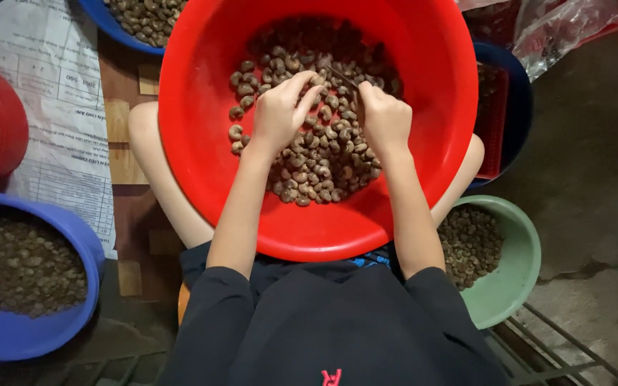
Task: Manually peeling the outer skin from cashew nuts using a small knife while sitting on the floor.
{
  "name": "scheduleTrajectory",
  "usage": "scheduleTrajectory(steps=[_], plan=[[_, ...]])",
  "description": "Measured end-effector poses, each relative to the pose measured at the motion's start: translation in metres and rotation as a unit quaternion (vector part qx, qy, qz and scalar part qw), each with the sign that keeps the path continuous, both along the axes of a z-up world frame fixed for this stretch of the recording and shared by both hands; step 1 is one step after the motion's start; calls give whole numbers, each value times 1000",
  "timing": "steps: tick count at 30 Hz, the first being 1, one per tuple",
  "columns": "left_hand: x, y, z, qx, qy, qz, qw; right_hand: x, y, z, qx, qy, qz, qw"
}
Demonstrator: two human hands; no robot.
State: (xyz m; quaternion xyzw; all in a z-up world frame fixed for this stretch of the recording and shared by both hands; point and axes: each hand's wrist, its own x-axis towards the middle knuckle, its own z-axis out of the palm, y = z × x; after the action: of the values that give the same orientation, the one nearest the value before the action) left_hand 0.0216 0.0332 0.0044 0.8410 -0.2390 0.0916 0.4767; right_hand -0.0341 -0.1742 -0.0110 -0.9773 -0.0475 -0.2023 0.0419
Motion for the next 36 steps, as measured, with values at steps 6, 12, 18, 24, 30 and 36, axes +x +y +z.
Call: scheduleTrajectory(steps=[6, 12, 18, 24, 30, 36], plan=[[-4, 0, 13, -52, 43, -24, 997, 0, 4, 0, 33, -2, 28, 999], [-4, -12, -23, -32, -89, -81, 992, 5, 7, -19, 617, 109, 13, 779], [-11, -20, -11, -130, 13, -105, 986, 5, 6, -28, 777, 170, 9, 606], [-10, -27, -40, -308, 332, -118, 884, 5, 10, -12, 770, 156, 23, 619], [-14, -29, -29, -391, 391, -145, 820, -1, 13, -4, 690, 92, 44, 717], [-8, -27, -39, -390, 427, -152, 802, 2, 12, -9, 592, 61, 34, 803]])
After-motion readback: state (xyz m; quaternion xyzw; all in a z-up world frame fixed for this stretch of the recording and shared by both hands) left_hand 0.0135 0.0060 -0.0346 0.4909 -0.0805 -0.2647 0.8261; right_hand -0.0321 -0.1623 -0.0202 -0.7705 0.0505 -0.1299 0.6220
